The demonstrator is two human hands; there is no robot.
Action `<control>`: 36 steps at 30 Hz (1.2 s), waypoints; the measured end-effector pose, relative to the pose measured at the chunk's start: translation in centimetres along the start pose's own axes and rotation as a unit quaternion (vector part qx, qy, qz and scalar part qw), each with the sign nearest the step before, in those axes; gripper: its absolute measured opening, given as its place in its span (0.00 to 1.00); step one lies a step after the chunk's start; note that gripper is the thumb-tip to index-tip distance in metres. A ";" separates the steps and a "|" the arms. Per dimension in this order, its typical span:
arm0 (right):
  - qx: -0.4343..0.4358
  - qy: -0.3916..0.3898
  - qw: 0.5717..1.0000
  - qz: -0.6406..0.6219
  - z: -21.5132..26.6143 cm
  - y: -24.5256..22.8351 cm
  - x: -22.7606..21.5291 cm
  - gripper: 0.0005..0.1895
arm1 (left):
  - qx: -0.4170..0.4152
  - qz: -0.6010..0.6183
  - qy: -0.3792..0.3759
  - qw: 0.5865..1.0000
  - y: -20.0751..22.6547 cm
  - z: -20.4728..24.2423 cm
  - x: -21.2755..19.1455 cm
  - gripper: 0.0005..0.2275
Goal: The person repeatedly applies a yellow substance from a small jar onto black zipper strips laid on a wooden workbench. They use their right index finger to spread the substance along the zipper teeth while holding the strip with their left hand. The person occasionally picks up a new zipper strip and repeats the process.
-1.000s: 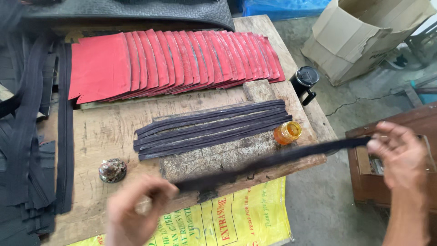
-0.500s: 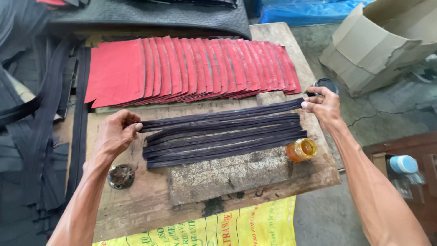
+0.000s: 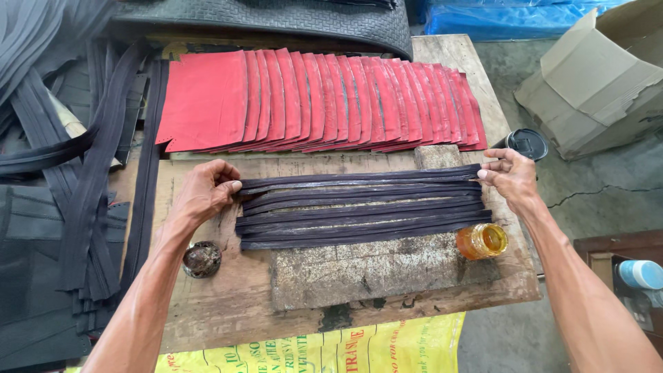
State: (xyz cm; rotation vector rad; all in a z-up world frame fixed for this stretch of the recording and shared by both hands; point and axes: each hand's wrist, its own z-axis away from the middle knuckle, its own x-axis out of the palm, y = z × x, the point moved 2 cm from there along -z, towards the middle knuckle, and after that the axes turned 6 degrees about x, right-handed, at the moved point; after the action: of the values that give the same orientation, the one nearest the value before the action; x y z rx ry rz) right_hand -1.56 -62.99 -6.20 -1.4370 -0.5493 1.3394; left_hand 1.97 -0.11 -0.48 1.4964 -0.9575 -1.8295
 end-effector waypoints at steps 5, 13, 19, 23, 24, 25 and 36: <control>-0.013 -0.018 0.999 0.041 0.7 0.0 0.1 0.28 | 0.027 -0.020 0.001 0.999 0.4 0.3 -0.3 0.08; -0.143 0.056 0.979 0.133 3.9 -1.9 -5.1 0.21 | 0.055 -0.093 0.116 0.987 3.7 5.4 -7.1 0.08; -0.082 0.071 0.991 0.075 11.3 4.9 -7.1 0.23 | 0.073 -0.187 0.296 0.934 0.9 14.2 -14.1 0.09; -0.018 0.070 0.996 0.048 14.4 9.4 -4.9 0.28 | 0.017 -0.298 0.259 0.919 -2.7 15.6 -11.1 0.10; -0.005 0.069 0.997 0.042 14.9 10.1 -4.2 0.29 | 0.008 -0.339 0.226 0.913 -3.4 15.6 -9.6 0.11; 0.007 0.065 0.997 0.041 15.9 10.7 -3.8 0.30 | -0.001 -0.376 0.190 0.907 -4.1 15.6 -8.3 0.12; -0.091 -0.026 0.995 0.029 23.1 10.8 5.4 0.35 | 0.018 -0.370 0.248 0.895 2.7 16.8 -11.6 0.11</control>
State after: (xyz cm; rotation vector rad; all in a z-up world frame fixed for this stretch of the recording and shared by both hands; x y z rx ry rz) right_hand -24.50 -53.54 -14.05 -1.5791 -0.6837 1.4049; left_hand -12.21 10.49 10.14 2.4165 -0.1603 -1.7176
